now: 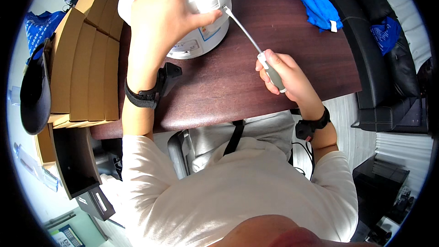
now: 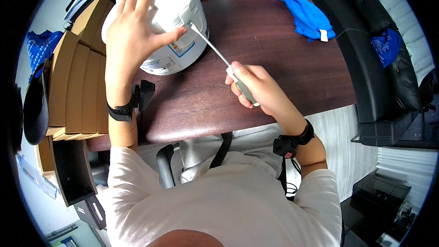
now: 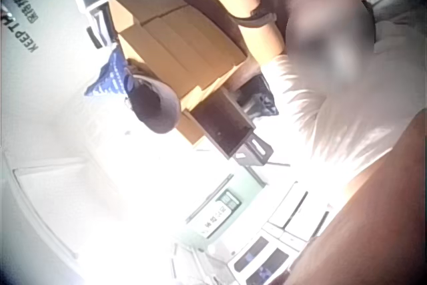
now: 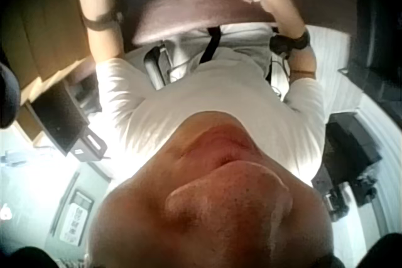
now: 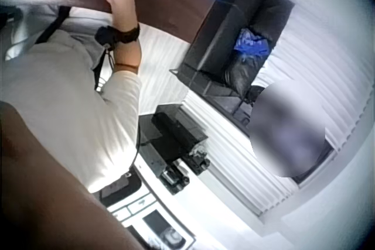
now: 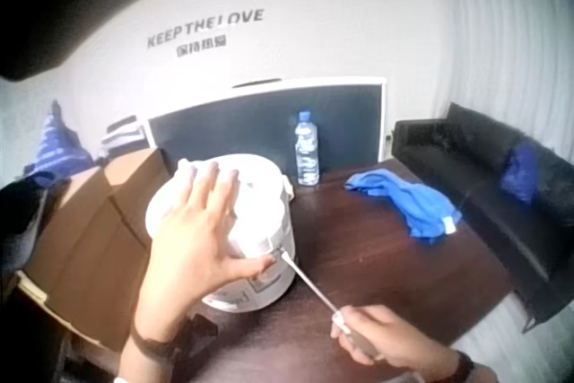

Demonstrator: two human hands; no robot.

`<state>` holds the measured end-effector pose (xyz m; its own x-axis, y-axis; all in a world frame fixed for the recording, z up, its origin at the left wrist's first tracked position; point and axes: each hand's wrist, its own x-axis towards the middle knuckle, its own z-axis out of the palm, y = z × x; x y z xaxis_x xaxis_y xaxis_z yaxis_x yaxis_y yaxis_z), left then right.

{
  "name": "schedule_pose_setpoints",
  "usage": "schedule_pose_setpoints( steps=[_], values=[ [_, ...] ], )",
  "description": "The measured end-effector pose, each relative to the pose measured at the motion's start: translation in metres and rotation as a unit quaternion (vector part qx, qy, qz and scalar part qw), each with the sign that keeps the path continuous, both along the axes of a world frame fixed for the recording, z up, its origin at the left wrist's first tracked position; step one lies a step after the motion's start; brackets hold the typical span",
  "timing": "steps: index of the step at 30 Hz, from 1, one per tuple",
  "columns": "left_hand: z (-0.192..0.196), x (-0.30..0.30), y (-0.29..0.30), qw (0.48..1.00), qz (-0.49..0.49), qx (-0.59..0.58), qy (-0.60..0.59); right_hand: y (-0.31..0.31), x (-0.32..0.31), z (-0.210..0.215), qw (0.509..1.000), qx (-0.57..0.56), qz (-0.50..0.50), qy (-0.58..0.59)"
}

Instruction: The person uses a screwdriver to remove screws from the lid of a white rice cooker. They then lift the lid off and continue to unscrew fasteners on the underside of the lid, placing the removed screws on the table.

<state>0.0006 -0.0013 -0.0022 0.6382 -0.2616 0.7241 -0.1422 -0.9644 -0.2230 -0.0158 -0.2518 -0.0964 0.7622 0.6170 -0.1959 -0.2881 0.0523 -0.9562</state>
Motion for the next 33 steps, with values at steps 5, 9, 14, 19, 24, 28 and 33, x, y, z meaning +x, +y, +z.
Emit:
schedule_pose_setpoints(
  steps=[5, 9, 14, 19, 24, 28, 33],
  values=[
    [-0.001, 0.001, 0.000, 1.000, 0.002, 0.008, -0.003, 0.002, -0.004, -0.002, 1.000, 0.006, -0.001, 0.009],
    [-0.002, 0.002, 0.002, 1.000, 0.010, 0.012, -0.003, 0.000, -0.004, -0.003, 0.999, 0.028, 0.002, 0.019],
    [-0.001, 0.001, 0.001, 1.000, 0.010, 0.015, -0.003, 0.001, -0.005, -0.001, 0.999, 0.028, 0.001, 0.022],
    [-0.002, 0.002, 0.001, 1.000, 0.011, 0.012, -0.004, 0.000, -0.005, -0.003, 1.000, 0.028, 0.002, 0.015],
    [-0.002, 0.002, 0.001, 1.000, 0.013, 0.010, -0.003, 0.003, -0.007, 0.000, 0.999, 0.024, -0.005, 0.027],
    [-0.001, 0.001, 0.000, 1.000, 0.007, 0.006, 0.001, 0.002, -0.009, 0.004, 0.999, 0.024, 0.013, 0.031],
    [0.000, -0.002, -0.002, 1.000, -0.001, 0.002, 0.003, 0.001, -0.013, 0.028, 0.998, -0.053, 0.039, -0.024]
  ],
)
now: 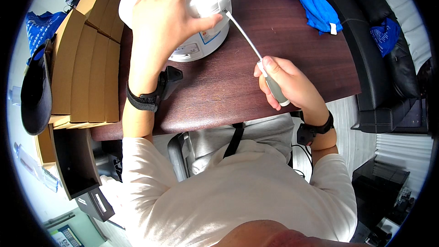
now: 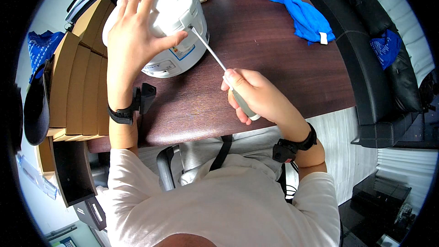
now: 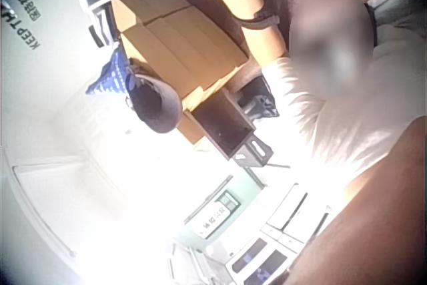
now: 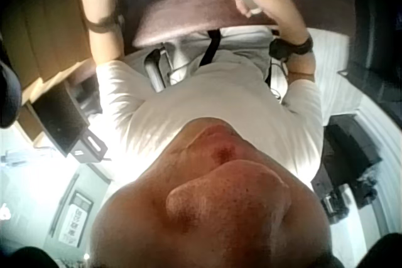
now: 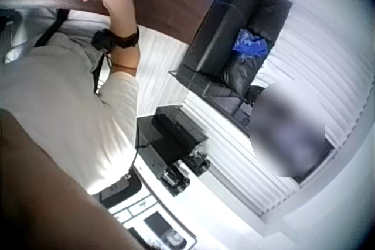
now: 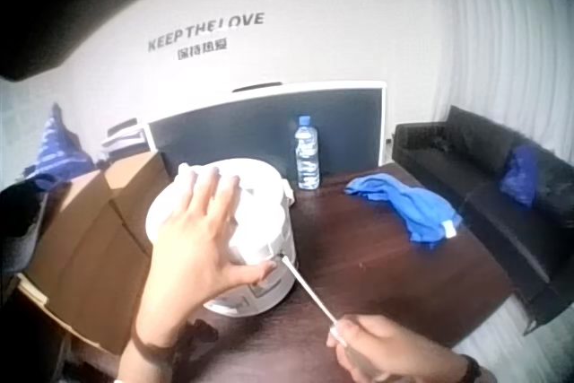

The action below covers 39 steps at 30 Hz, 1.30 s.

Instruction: The person uses a screwdriver to remove screws from the lid of a white rice cooker. They then lift the lid off and continue to unscrew fasteners on the underside of the lid, placing the removed screws on the table.

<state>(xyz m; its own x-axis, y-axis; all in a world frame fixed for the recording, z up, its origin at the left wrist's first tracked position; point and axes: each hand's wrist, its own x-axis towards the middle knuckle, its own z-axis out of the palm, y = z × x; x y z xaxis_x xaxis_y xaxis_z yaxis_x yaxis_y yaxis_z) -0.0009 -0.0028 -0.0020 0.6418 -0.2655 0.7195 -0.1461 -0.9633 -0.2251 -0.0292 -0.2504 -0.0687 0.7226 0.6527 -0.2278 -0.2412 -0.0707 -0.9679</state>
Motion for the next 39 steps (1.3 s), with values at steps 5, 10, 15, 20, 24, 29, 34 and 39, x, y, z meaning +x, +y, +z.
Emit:
schedule_pose_setpoints(
  steps=[5, 10, 15, 20, 24, 29, 34, 39],
  values=[
    [-0.001, 0.001, 0.001, 1.000, -0.003, -0.004, -0.001, 0.001, 0.002, 0.002, 0.950, -0.188, -0.068, -0.241],
    [0.000, 0.001, 0.001, 1.000, -0.006, -0.005, -0.004, -0.006, 0.014, -0.009, 0.739, -0.277, -0.251, -0.561],
    [-0.003, 0.003, 0.004, 1.000, 0.013, 0.005, 0.000, -0.011, 0.025, -0.006, 0.726, -0.265, -0.269, -0.575],
    [-0.003, 0.004, 0.003, 1.000, 0.015, 0.008, -0.004, -0.011, 0.031, -0.033, 0.795, -0.100, -0.290, -0.523],
    [-0.003, 0.004, 0.004, 1.000, 0.017, 0.015, -0.008, -0.002, 0.027, -0.030, 0.970, 0.059, -0.183, -0.149],
    [-0.001, 0.003, 0.002, 1.000, 0.010, 0.004, -0.003, 0.032, 0.040, -0.023, 0.971, 0.111, -0.166, -0.131],
    [0.000, 0.003, 0.003, 1.000, 0.002, -0.002, -0.005, 0.069, 0.061, -0.017, 0.947, 0.156, -0.202, -0.193],
    [-0.001, 0.002, 0.001, 1.000, 0.022, 0.004, 0.000, 0.082, 0.067, -0.021, 0.935, 0.132, -0.220, -0.244]
  ],
)
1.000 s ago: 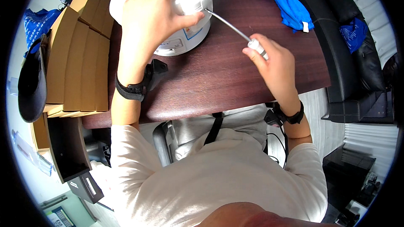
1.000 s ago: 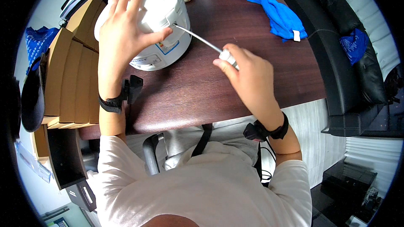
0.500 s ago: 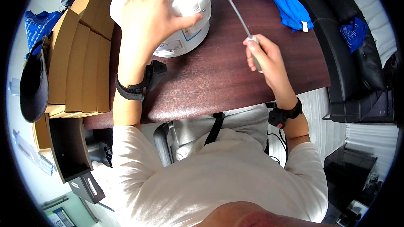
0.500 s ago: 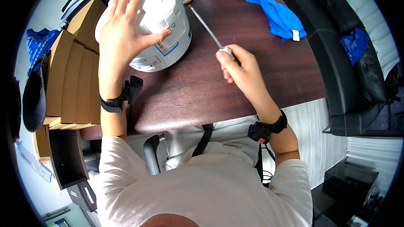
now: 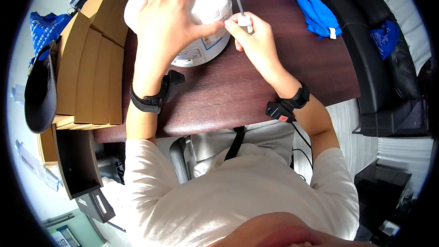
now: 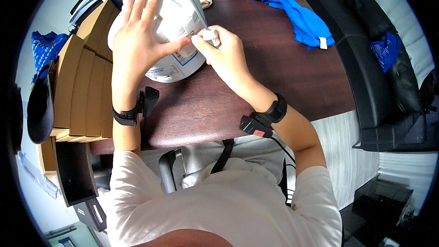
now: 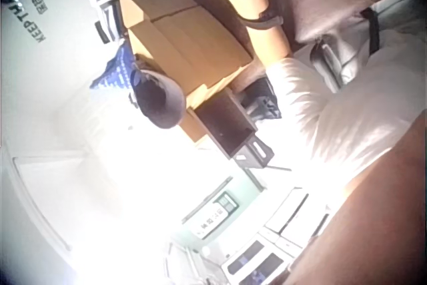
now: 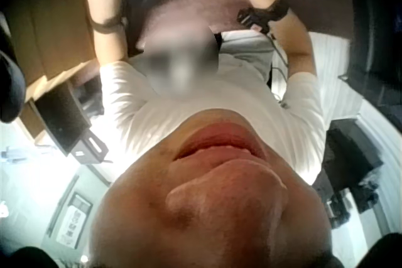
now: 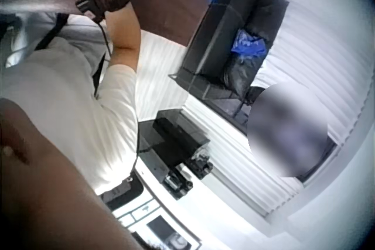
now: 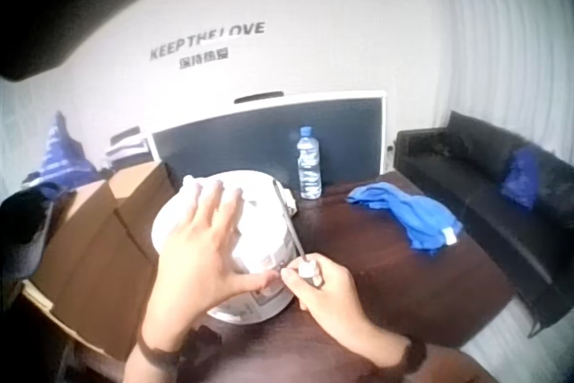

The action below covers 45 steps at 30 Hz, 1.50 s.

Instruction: The person uses a screwdriver to remove screws from the lid of a white rice cooker. They then lift the lid off and continue to unscrew fasteners on the underside of the lid, placing the removed screws on the table.

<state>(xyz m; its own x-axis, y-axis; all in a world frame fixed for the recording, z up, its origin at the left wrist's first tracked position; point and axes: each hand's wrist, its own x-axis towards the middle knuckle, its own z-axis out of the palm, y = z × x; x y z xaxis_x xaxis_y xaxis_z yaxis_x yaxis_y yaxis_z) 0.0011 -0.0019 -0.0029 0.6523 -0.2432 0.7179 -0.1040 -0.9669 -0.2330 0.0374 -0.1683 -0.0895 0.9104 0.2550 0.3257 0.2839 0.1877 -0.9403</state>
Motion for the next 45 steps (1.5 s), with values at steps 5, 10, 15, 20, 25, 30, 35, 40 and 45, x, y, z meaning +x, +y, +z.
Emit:
schedule_pose_setpoints(
  steps=[5, 10, 15, 20, 25, 30, 35, 40, 45],
  values=[
    [0.000, 0.000, 0.001, 1.000, -0.004, 0.003, -0.007, 0.003, 0.007, 0.001, 0.999, -0.033, -0.020, -0.036],
    [0.001, -0.001, -0.001, 1.000, -0.007, 0.010, -0.012, 0.001, 0.006, 0.014, 0.983, -0.106, -0.080, -0.125],
    [0.000, 0.000, 0.000, 1.000, -0.003, 0.018, -0.014, 0.003, 0.004, 0.017, 0.949, -0.137, -0.149, -0.240],
    [0.002, -0.001, -0.002, 1.000, -0.004, 0.011, -0.004, 0.005, 0.005, 0.016, 0.932, -0.125, -0.181, -0.288],
    [0.001, 0.001, 0.000, 0.999, -0.013, 0.021, -0.020, 0.004, 0.006, 0.015, 0.931, -0.135, -0.172, -0.292],
    [0.011, -0.005, -0.003, 0.999, 0.005, 0.009, 0.045, 0.004, 0.013, 0.013, 0.928, -0.124, -0.156, -0.314],
    [0.012, -0.007, -0.005, 0.999, -0.003, 0.005, 0.043, 0.001, 0.013, 0.015, 0.931, -0.140, -0.140, -0.305],
    [0.000, 0.000, 0.003, 1.000, -0.018, 0.020, -0.015, -0.001, 0.014, 0.017, 0.937, -0.138, -0.123, -0.294],
    [0.001, 0.000, 0.003, 1.000, -0.019, 0.018, -0.013, -0.001, 0.016, 0.015, 0.941, -0.134, -0.115, -0.287]
  ],
)
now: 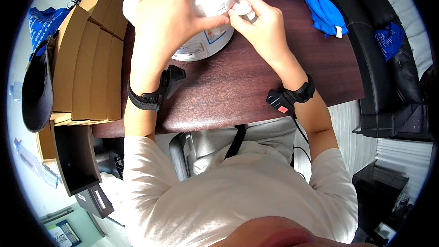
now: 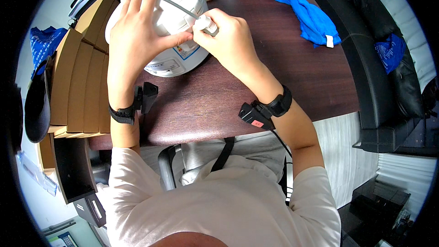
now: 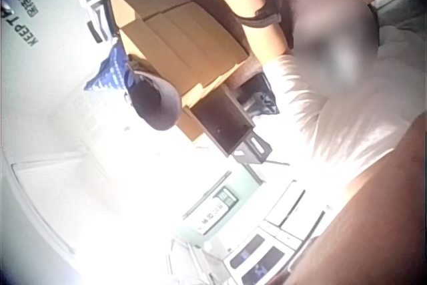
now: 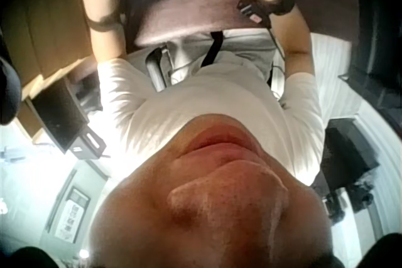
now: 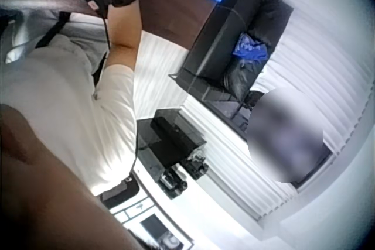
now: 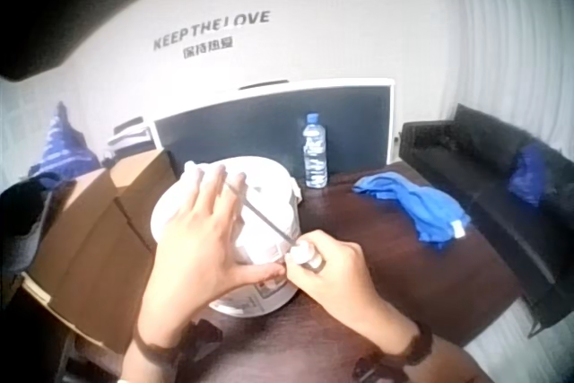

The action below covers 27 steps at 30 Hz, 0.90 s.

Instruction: The person uses a screwdriver to remove screws from the lid of a white rice cooker. They then lift the lid off and continue to unscrew fasteners on the underside of the lid, placing the removed screws on the table.

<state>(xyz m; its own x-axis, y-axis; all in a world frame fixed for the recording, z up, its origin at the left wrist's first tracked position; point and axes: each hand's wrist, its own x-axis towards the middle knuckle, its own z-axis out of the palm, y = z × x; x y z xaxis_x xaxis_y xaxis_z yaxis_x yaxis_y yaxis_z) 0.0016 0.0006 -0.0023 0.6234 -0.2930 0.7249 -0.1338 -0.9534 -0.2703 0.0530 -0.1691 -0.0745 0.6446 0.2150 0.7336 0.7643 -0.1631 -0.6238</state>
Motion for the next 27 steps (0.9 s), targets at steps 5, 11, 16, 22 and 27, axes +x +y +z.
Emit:
schedule_pose_setpoints(
  steps=[5, 11, 16, 22, 27],
  values=[
    [0.014, -0.011, -0.010, 0.997, 0.022, -0.024, 0.076, 0.002, -0.002, -0.002, 0.999, 0.010, -0.023, -0.030],
    [0.013, -0.010, -0.006, 0.997, 0.014, -0.016, 0.068, 0.004, -0.004, -0.004, 0.999, 0.015, -0.036, -0.034],
    [0.016, -0.012, -0.009, 0.996, 0.024, -0.021, 0.080, 0.005, -0.005, -0.004, 1.000, 0.011, -0.025, -0.005],
    [0.015, -0.011, -0.009, 0.996, 0.013, -0.029, 0.084, 0.003, -0.004, -0.001, 1.000, -0.002, -0.017, -0.022],
    [0.014, -0.011, -0.010, 0.996, 0.025, -0.030, 0.076, 0.001, -0.003, -0.007, 0.999, -0.020, -0.020, -0.032]
  ],
)
